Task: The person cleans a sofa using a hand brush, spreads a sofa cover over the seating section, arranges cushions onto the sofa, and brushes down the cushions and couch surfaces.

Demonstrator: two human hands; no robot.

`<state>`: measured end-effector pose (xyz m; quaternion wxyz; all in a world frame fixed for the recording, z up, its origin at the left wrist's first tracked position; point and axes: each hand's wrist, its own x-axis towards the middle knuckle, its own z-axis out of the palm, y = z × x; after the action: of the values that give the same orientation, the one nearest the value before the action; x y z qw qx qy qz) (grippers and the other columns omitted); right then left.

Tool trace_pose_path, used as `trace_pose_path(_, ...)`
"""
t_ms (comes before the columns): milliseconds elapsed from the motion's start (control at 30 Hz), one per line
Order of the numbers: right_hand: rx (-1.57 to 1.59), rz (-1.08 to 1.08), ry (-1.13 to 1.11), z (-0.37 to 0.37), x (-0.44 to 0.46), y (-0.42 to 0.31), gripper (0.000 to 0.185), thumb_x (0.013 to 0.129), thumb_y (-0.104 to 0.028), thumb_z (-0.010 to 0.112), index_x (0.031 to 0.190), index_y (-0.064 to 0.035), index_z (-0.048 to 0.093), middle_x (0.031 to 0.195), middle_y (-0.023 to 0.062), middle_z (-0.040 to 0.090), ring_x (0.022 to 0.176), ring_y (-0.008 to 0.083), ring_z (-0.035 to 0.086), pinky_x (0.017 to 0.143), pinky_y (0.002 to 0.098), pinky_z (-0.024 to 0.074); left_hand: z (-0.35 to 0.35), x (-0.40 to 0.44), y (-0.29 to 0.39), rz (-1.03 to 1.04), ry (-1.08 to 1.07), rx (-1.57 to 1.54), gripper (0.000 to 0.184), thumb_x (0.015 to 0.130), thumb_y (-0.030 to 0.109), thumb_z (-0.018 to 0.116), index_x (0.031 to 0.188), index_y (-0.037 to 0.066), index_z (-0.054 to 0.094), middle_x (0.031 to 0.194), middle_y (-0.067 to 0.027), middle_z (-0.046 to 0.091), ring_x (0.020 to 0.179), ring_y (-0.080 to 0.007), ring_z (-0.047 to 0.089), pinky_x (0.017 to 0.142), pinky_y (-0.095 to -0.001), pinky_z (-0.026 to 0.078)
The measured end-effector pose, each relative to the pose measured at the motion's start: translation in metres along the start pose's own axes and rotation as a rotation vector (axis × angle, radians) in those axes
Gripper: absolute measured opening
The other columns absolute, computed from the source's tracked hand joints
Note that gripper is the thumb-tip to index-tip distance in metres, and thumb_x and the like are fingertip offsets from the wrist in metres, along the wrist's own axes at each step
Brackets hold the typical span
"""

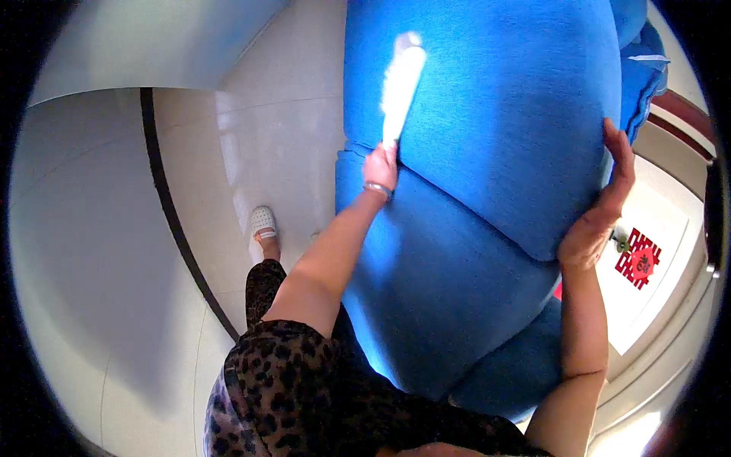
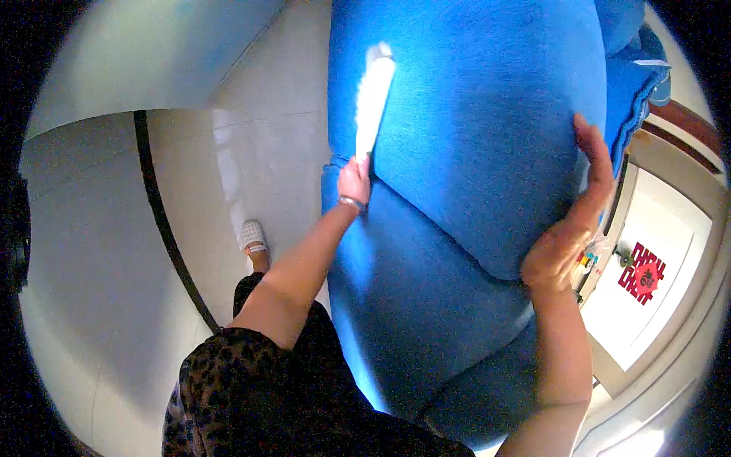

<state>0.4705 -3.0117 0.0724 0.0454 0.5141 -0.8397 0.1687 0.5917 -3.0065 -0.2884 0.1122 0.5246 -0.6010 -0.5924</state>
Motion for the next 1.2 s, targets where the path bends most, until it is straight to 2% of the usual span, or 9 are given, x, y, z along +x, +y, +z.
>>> trace_pose_path(167,0.031,0.063,0.042,0.008,0.001,0.0,0.095,0.08,-0.076,0.008,0.134,-0.0006,0.031,0.134,0.0179,0.041,0.128,0.0277,0.034,0.109,0.041,0.0149,0.006,0.077,-0.086,-0.566,-0.268,0.283,0.06,0.093,0.051,0.027,0.109,0.003,0.06,0.112,-0.0208,0.059,0.106,-0.0382,0.055,0.088,-0.048,0.043)
trace_pose_path(267,0.054,0.075,0.046,0.008,0.003,0.001,0.094,0.08,-0.075,0.009,0.134,-0.0008,0.031,0.134,0.0178,0.041,0.127,0.028,0.034,0.109,0.041,0.0158,0.0,0.104,-0.149,-0.728,-0.286,0.25,0.059,0.093,0.05,0.029,0.108,0.001,0.06,0.11,-0.0221,0.059,0.104,-0.0387,0.055,0.087,-0.0473,0.043)
trace_pose_path(367,0.009,0.091,0.006,0.004,0.002,0.002,0.092,0.082,-0.074,0.01,0.134,-0.001,0.031,0.133,0.0172,0.042,0.127,0.0272,0.035,0.109,0.0404,0.0174,-0.024,0.061,-0.084,-0.477,-0.042,0.148,0.058,0.093,0.049,0.031,0.104,0.0,0.06,0.101,-0.0251,0.06,0.099,-0.0418,0.056,0.083,-0.0491,0.043)
trace_pose_path(500,-0.042,0.07,-0.043,-0.005,0.004,0.0,0.086,0.086,-0.069,0.011,0.133,-0.0004,0.033,0.132,0.0159,0.043,0.126,0.0266,0.035,0.108,0.0396,0.0189,-0.012,0.019,-0.049,-0.168,-0.199,0.162,0.056,0.093,0.049,0.033,0.098,0.0,0.06,0.091,-0.0274,0.06,0.089,-0.0438,0.056,0.076,-0.0505,0.043)
trace_pose_path(633,-0.027,0.006,-0.019,-0.007,0.006,0.012,0.082,0.088,-0.063,0.014,0.128,0.0054,0.036,0.126,0.0203,0.045,0.119,0.0313,0.041,0.103,0.0402,0.0258,-0.019,0.024,-0.019,-0.455,0.022,-0.037,0.056,0.094,0.047,0.033,0.087,-0.003,0.057,0.082,-0.0268,0.06,0.08,-0.0437,0.057,0.07,-0.0497,0.042)
trace_pose_path(700,-0.034,-0.013,-0.017,-0.009,0.008,0.016,0.08,0.088,-0.06,0.015,0.129,0.0055,0.036,0.126,0.0209,0.045,0.119,0.0328,0.041,0.103,0.0417,0.0254,-0.031,0.013,0.014,-0.209,0.054,-0.323,0.048,0.096,0.038,0.036,0.074,-0.002,0.05,0.059,-0.0154,0.05,0.053,-0.0248,0.049,0.052,-0.0412,0.038)
trace_pose_path(767,-0.035,-0.021,-0.029,-0.013,0.011,0.018,0.078,0.089,-0.058,0.015,0.129,0.0056,0.035,0.127,0.0214,0.045,0.118,0.0343,0.041,0.103,0.0432,0.0249,-0.052,-0.01,0.088,0.14,0.019,-0.449,0.035,0.095,0.026,0.043,0.072,0.0,0.049,0.054,-0.0081,0.043,0.05,-0.015,0.04,0.047,-0.0359,0.034)
trace_pose_path(900,-0.047,-0.025,-0.051,-0.017,0.012,0.021,0.075,0.09,-0.056,0.016,0.129,0.0059,0.034,0.128,0.0218,0.044,0.119,0.0366,0.039,0.105,0.0476,0.0186,-0.076,-0.027,0.203,0.476,-0.143,-0.327,0.026,0.09,0.027,0.049,0.09,0.002,0.056,0.063,-0.0219,0.056,0.061,-0.0418,0.056,0.051,-0.0471,0.042)
trace_pose_path(1200,-0.036,-0.001,-0.073,-0.021,0.024,0.019,0.076,0.087,-0.057,0.02,0.128,0.0052,0.035,0.126,0.022,0.046,0.118,0.0359,0.041,0.105,0.0521,0.0156,-0.024,0.041,0.172,0.568,-0.061,-0.169,0.032,0.088,0.032,0.051,0.098,0.002,0.055,0.07,-0.0226,0.06,0.063,-0.0424,0.058,0.055,-0.0514,0.044)
